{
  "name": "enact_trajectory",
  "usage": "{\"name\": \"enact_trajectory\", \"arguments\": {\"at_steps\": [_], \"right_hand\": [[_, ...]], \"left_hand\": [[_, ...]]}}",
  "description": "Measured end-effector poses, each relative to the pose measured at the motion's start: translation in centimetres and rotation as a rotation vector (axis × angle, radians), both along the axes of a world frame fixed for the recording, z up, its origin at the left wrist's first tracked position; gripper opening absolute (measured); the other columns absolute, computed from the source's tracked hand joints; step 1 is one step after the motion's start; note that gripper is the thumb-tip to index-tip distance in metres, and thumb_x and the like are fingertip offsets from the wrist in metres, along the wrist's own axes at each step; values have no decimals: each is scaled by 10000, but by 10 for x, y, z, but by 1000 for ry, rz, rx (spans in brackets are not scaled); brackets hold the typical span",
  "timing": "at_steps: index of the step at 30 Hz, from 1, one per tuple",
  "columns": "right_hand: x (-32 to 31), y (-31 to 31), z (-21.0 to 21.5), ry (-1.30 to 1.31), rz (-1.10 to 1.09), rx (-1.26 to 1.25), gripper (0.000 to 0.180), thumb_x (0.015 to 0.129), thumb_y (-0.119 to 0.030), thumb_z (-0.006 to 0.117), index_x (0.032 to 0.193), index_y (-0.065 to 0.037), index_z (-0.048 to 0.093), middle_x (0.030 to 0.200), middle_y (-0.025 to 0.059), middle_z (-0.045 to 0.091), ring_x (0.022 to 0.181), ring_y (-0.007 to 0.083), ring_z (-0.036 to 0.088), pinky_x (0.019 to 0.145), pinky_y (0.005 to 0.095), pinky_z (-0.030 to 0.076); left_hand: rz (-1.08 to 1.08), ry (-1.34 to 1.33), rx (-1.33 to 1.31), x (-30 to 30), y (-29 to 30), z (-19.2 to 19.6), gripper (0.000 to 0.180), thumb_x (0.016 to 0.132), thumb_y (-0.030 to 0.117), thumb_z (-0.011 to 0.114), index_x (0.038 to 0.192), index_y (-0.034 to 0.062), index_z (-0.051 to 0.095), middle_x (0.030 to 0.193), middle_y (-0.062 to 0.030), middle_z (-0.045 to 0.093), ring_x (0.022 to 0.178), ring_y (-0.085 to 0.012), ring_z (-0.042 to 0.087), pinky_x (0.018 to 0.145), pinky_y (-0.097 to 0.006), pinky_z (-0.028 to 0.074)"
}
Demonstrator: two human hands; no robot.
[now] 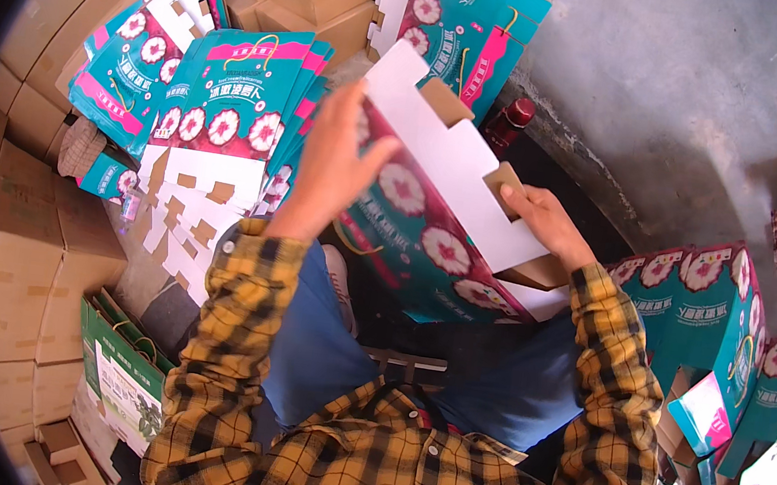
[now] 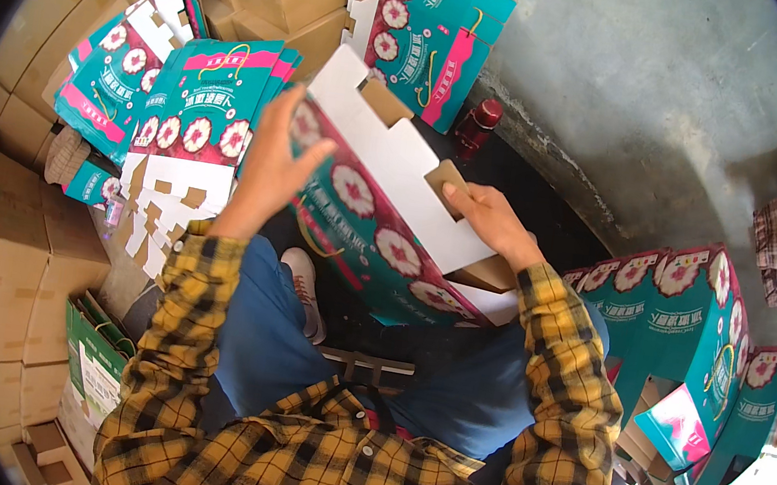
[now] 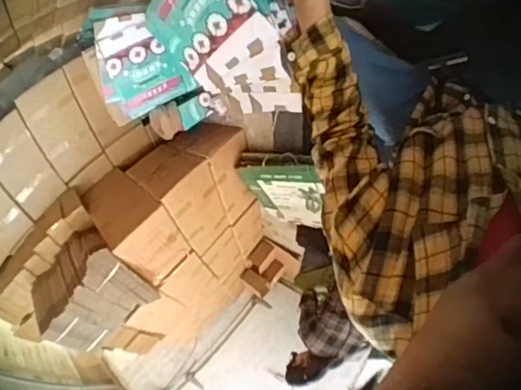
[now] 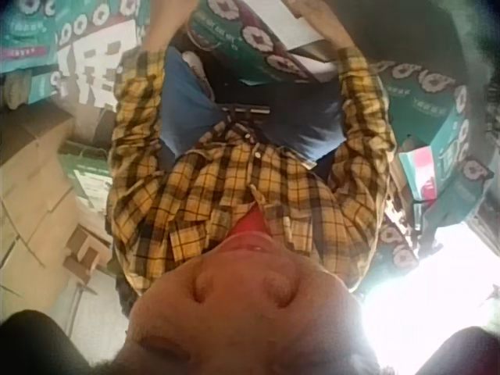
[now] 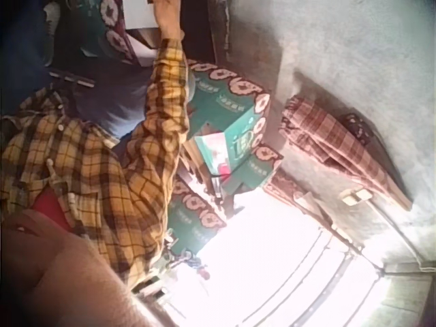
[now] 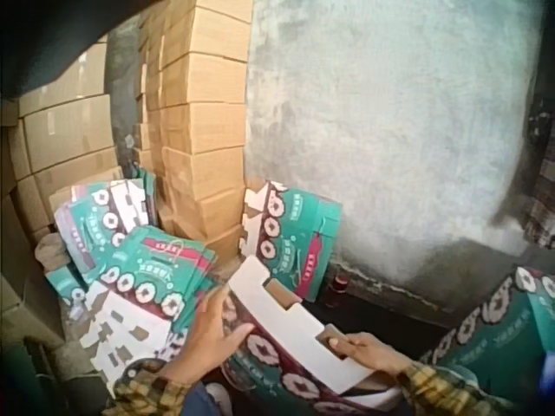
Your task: Folding and assembling cardboard fruit boxes.
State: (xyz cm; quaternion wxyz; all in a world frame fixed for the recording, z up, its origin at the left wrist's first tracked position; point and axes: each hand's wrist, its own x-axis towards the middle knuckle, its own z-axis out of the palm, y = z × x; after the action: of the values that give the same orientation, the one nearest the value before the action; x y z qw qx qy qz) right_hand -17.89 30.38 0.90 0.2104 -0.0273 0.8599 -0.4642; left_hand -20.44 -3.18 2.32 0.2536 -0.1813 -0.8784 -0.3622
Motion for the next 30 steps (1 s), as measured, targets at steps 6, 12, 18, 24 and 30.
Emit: {"name": "enact_trajectory", "arguments": {"at_steps": [6,12,18,24,30], "right_hand": [[-13,-1,-11,-85,-218,-305,493,1053,-440,535,1216,9,658,1009,96,722,857,162,690,741,319,559],[-2,-13,-13,-111,-256,-451,447,1050,-395,567,1221,13,633,1080,101,719,947,186,706,804,341,591],[-15,30,-20,50,-359,-432,417,1049,-367,546,1104,33,648,989,120,728,818,215,727,708,335,599],[-45,102,-45,188,-557,-212,415,1040,-334,539,1107,64,638,956,145,727,767,249,740,648,362,625],[-55,85,-49,645,-515,446,426,960,-266,609,1240,55,593,980,186,723,900,332,727,800,442,594]], "left_hand": [[-340,-392,-132,41,71,-18,1066,755,465,856,1518,-49,318,1505,-326,405,1424,-466,392,1172,-492,349],[-337,-345,-76,56,106,-57,1093,813,420,801,1545,-94,173,1526,-339,341,1391,-472,421,1123,-475,419],[-303,-336,108,59,102,-58,778,935,25,489,1600,-24,88,1551,-329,310,1405,-490,395,1128,-467,417],[-421,-365,-118,87,66,-48,763,893,-53,494,1595,111,245,1500,-236,424,1293,-454,513,1015,-460,507],[-403,-295,-181,87,57,-47,629,937,47,610,1518,199,427,1369,-214,539,1099,-434,637,880,-479,555]]}}
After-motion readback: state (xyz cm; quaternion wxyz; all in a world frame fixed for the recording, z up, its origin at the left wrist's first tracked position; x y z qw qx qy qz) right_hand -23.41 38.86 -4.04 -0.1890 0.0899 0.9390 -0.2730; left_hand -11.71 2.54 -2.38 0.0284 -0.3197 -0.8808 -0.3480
